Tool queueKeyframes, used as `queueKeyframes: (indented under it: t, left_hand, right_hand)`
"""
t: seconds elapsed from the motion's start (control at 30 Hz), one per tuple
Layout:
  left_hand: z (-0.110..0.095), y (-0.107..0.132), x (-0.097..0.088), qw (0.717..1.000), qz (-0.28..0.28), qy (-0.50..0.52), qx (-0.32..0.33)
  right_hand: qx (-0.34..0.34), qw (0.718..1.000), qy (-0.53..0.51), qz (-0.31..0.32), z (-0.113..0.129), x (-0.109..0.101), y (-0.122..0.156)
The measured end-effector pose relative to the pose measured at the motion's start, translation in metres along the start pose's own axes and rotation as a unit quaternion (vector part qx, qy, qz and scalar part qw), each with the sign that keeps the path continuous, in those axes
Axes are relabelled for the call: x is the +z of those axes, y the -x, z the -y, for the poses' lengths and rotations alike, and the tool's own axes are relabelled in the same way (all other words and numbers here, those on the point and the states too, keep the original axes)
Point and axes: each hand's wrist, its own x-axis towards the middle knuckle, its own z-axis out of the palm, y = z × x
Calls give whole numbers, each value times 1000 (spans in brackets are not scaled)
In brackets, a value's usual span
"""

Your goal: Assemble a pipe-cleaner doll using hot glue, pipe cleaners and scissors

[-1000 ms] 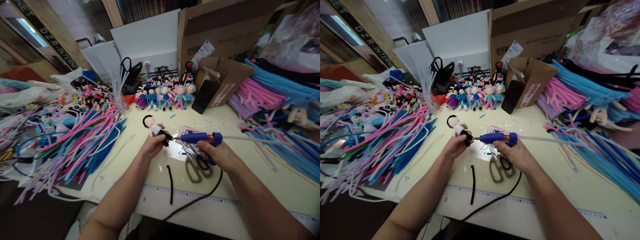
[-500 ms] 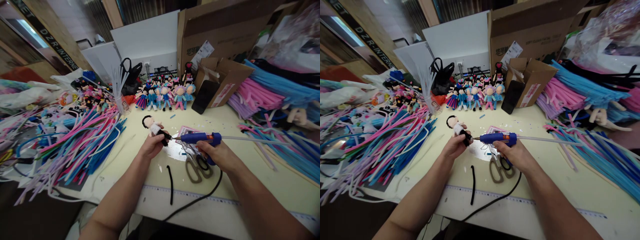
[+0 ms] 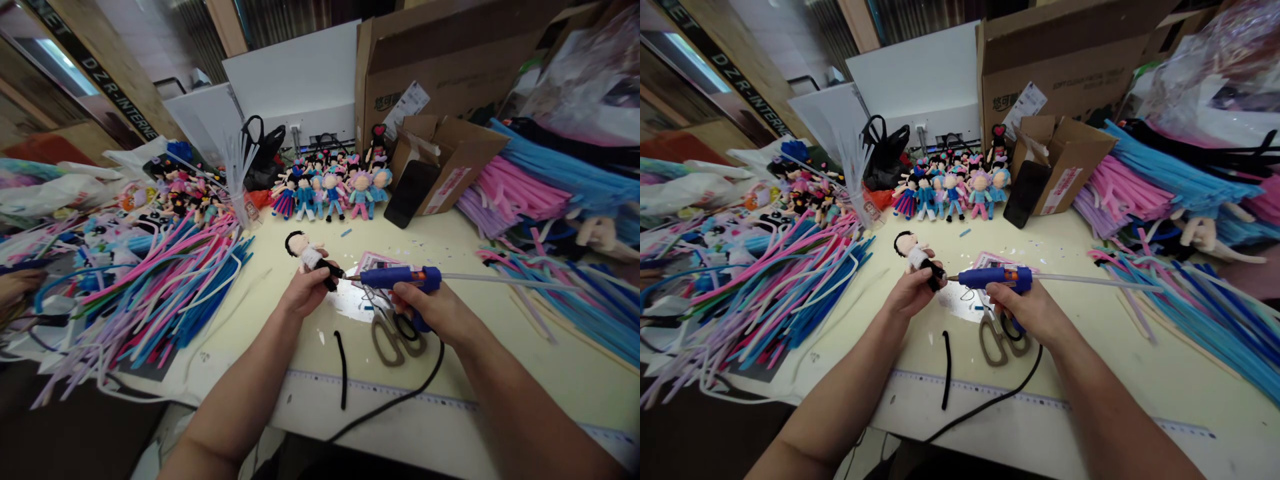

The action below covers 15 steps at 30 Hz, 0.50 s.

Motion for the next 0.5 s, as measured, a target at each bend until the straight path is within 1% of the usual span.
queueKeyframes:
  t: [0.17, 0.4, 0.47, 0.5]
  left_hand:
    - [0, 1, 1, 1000, 5, 14, -4]
    - [-7, 0, 0, 999, -19, 48, 14]
    - [-6, -2, -2, 998, -24, 54, 19]
    - [-6, -3, -3, 998, -25, 53, 22]
  right_hand:
    - [10, 1000, 10, -10, -1, 0, -1]
    - [-26, 1000, -11, -9, 9, -3, 2]
    - [-28, 999, -5, -20, 9, -7, 6]
    - [-25, 999, 6, -36, 8, -10, 9]
